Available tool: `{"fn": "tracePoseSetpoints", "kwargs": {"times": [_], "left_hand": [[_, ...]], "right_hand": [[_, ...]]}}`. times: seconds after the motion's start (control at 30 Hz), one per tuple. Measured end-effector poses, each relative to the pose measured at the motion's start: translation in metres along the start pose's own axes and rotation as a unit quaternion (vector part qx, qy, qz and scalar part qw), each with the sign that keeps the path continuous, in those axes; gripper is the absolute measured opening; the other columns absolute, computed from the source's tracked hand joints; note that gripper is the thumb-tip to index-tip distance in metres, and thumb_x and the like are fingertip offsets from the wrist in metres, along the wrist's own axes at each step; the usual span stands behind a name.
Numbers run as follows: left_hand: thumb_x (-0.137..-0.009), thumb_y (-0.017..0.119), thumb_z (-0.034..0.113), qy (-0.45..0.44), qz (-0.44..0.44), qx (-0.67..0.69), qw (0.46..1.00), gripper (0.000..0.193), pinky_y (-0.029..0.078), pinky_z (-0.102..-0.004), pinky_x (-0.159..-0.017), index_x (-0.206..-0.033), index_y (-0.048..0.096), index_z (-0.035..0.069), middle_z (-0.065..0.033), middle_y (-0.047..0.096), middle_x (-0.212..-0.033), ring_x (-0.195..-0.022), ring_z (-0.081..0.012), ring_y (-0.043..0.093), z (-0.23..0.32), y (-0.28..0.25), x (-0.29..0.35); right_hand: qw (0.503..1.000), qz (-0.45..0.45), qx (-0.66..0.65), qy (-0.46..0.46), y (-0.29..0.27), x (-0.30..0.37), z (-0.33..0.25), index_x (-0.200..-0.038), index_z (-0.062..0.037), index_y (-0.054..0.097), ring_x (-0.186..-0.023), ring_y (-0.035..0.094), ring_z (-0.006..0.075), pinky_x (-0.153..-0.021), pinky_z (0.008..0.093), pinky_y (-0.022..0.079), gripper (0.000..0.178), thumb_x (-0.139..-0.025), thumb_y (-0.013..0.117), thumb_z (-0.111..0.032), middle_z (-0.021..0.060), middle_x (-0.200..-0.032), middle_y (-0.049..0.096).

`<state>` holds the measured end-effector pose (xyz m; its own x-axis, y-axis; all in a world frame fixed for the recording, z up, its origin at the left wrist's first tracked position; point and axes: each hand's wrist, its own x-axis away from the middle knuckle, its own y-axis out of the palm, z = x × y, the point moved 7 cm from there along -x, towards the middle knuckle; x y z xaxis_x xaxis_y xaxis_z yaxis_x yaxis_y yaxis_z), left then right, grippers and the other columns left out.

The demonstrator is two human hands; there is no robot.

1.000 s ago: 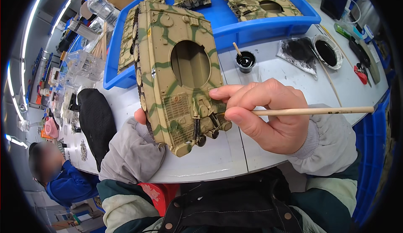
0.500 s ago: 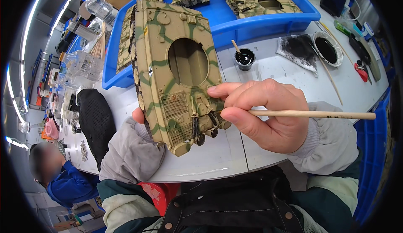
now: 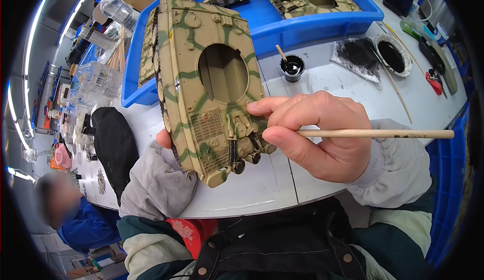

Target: Painting camouflage dots on a model toy tank using a brush.

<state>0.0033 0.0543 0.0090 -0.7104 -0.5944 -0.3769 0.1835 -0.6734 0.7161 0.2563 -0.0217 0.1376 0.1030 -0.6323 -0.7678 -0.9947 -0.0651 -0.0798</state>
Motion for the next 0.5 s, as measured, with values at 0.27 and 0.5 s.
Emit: {"fn": "tracePoseSetpoints", "kwargs": {"times": [0.27,0.5], "left_hand": [[-0.084,0.059,0.057,-0.008,-0.044,0.006,0.999,0.079,0.049,-0.0461,-0.091,-0.128,0.046,-0.007,-0.0282,0.055,-0.119,-0.108,-0.0279,0.058,-0.012,0.017,-0.023],[-0.083,0.061,0.056,0.024,-0.078,0.029,0.996,0.078,0.048,-0.0464,-0.092,-0.127,0.047,-0.007,-0.0281,0.056,-0.119,-0.108,-0.0293,0.058,0.003,-0.010,0.003]], "right_hand": [[1.000,-0.016,0.026,-0.004,0.001,0.000,0.000,-0.078,-0.0035,0.052,-0.055,0.061,0.0210,-0.051,0.0270,0.049,0.016,-0.082,0.067,-0.003,0.0078,-0.060,0.057],[0.997,-0.064,0.012,0.045,0.000,-0.002,-0.003,-0.085,0.0008,0.053,-0.065,0.065,0.0180,-0.084,0.0468,0.054,0.009,-0.084,0.061,0.005,0.0110,-0.069,0.064]]}}
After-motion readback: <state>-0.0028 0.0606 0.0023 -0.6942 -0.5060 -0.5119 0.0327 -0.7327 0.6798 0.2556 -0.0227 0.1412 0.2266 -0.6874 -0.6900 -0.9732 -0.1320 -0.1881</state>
